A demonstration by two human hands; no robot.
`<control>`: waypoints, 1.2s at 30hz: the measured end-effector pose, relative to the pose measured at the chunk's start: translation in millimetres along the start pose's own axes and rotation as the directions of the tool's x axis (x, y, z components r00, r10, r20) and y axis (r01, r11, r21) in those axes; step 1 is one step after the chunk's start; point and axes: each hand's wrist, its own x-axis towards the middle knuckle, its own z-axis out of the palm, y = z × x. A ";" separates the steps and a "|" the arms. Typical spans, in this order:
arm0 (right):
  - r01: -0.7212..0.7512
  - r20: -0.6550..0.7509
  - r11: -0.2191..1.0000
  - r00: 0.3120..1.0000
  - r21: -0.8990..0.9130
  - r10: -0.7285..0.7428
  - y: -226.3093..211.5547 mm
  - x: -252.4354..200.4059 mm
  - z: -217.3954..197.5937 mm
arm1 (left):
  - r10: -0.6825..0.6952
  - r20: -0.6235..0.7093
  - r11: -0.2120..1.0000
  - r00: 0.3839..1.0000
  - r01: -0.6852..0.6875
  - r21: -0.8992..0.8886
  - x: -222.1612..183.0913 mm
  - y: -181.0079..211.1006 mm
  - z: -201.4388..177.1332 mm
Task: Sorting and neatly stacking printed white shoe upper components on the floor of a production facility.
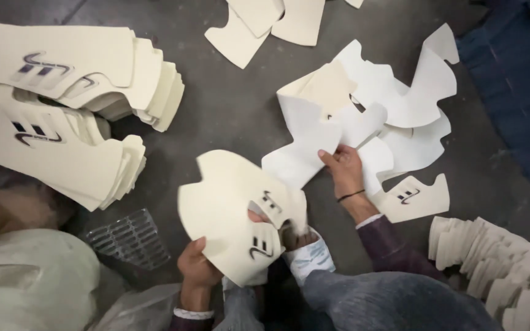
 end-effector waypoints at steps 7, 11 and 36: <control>0.722 0.308 0.658 0.689 -0.214 -0.656 -187.2 -78.1 -4.0 | 0.227 0.382 0.960 0.896 -0.272 0.068 10.9 36.1 120.0; 0.913 0.648 0.324 0.404 -0.246 -0.646 -161.4 -90.3 9.1 | 0.215 0.440 0.870 0.872 -0.376 0.319 40.1 17.6 133.9; 0.662 0.417 0.099 0.574 -0.743 -0.705 -160.8 -47.3 -126.2 | 0.173 0.222 0.974 0.959 -0.200 0.104 69.9 -9.8 86.1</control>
